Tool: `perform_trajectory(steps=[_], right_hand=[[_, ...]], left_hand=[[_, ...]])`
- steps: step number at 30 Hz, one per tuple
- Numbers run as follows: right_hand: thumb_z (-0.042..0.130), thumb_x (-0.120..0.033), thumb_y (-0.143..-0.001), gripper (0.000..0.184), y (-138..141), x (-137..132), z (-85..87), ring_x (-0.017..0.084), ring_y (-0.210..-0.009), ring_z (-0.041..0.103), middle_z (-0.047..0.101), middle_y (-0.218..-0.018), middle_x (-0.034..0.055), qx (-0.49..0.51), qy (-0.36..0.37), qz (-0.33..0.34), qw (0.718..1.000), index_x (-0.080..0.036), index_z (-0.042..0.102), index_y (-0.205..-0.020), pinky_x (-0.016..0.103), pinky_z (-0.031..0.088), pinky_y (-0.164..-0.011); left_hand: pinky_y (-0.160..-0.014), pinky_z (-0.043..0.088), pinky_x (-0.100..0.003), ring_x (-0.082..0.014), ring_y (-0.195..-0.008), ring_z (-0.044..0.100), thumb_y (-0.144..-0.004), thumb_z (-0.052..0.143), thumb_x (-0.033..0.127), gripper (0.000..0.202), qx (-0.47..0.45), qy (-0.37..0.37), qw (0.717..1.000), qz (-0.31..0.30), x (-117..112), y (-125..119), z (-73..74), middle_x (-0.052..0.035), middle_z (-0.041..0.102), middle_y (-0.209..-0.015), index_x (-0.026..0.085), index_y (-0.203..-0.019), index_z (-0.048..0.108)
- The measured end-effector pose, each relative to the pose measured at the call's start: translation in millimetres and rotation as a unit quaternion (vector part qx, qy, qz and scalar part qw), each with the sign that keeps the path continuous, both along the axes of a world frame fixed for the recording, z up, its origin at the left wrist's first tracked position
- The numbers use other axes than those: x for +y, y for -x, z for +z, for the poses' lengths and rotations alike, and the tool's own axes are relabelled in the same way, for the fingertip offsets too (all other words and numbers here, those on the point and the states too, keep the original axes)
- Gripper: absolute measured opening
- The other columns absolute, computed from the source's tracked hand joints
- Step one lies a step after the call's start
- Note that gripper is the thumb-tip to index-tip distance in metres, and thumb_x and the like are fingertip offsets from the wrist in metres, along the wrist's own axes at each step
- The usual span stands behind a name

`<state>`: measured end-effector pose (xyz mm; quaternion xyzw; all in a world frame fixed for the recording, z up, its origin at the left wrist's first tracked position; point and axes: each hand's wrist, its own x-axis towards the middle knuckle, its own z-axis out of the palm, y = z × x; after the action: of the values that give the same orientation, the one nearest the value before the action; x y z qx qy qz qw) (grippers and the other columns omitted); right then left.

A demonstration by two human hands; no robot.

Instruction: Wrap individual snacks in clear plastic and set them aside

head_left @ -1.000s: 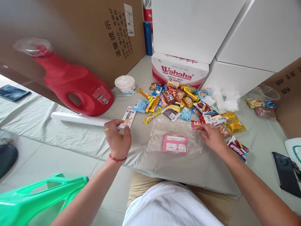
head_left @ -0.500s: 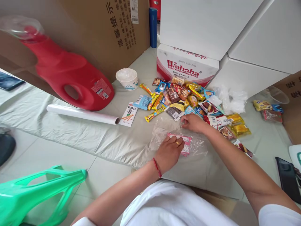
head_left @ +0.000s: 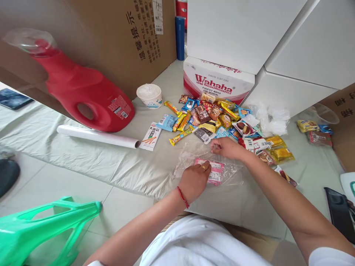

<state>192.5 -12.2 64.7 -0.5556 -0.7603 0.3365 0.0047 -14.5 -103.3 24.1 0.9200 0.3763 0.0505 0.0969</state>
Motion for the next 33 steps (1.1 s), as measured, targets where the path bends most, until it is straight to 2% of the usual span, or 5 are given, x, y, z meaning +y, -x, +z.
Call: perform_trajectory(steps=[8,14,23,29,33], right_hand=[[0.048,-0.018,-0.100,0.042,3.5,-84.6,-0.9,0.025,-0.095,0.058,0.069,-0.098,0.0109,-0.029,-0.146,0.130,0.980,-0.019,0.060,-0.141,0.034,0.046,-0.081],[0.044,-0.009,-0.099,0.061,8.7,-117.1,-24.7,0.026,-0.093,0.049,0.059,-0.099,0.0108,-0.016,-0.157,0.123,0.980,-0.022,0.039,-0.158,0.037,0.048,-0.080],[0.054,-0.021,-0.100,0.048,18.2,-137.7,-14.5,0.028,-0.106,0.045,0.057,-0.107,0.0104,-0.040,-0.203,0.126,0.970,-0.034,0.056,-0.146,0.046,0.042,-0.097],[0.055,-0.011,-0.095,0.057,21.2,-142.8,-22.8,0.028,-0.103,0.047,0.060,-0.104,0.0106,-0.060,-0.214,0.108,0.969,-0.036,0.056,-0.146,0.042,0.045,-0.091],[0.054,-0.004,-0.091,0.063,23.9,-148.9,-29.7,0.027,-0.102,0.047,0.060,-0.106,0.0104,-0.071,-0.224,0.084,0.968,-0.035,0.056,-0.146,0.041,0.045,-0.091]], left_hand=[[-0.071,0.061,-0.038,-0.0264,-0.089,0.076,-0.094,0.048,0.009,0.041,-0.038,0.066,0.996,0.038,-5.1,-4.3,-1.4,-0.0168,0.069,-0.131,0.014,-0.132,0.063],[-0.098,0.057,-0.031,-0.0183,-0.111,0.072,-0.082,0.044,0.003,0.047,-0.370,0.190,0.908,0.046,4.9,24.2,-15.1,-0.0035,0.077,-0.119,0.024,-0.110,0.075],[-0.070,0.052,-0.030,-0.0198,-0.084,0.065,-0.095,0.046,0.045,0.036,-0.450,0.212,0.719,0.486,46.6,73.4,-18.2,-0.0073,0.073,-0.100,0.019,-0.108,0.067],[-0.113,0.038,-0.045,-0.0279,-0.126,0.055,-0.081,0.072,0.047,0.067,-0.337,0.235,0.889,0.202,41.1,70.4,5.3,-0.0089,0.071,-0.120,0.023,-0.141,0.054],[-0.108,0.041,-0.044,-0.0249,-0.109,0.063,-0.088,0.060,0.032,0.027,-0.268,0.138,0.946,0.114,22.7,87.6,5.8,-0.0056,0.073,-0.097,0.025,-0.112,0.072]])
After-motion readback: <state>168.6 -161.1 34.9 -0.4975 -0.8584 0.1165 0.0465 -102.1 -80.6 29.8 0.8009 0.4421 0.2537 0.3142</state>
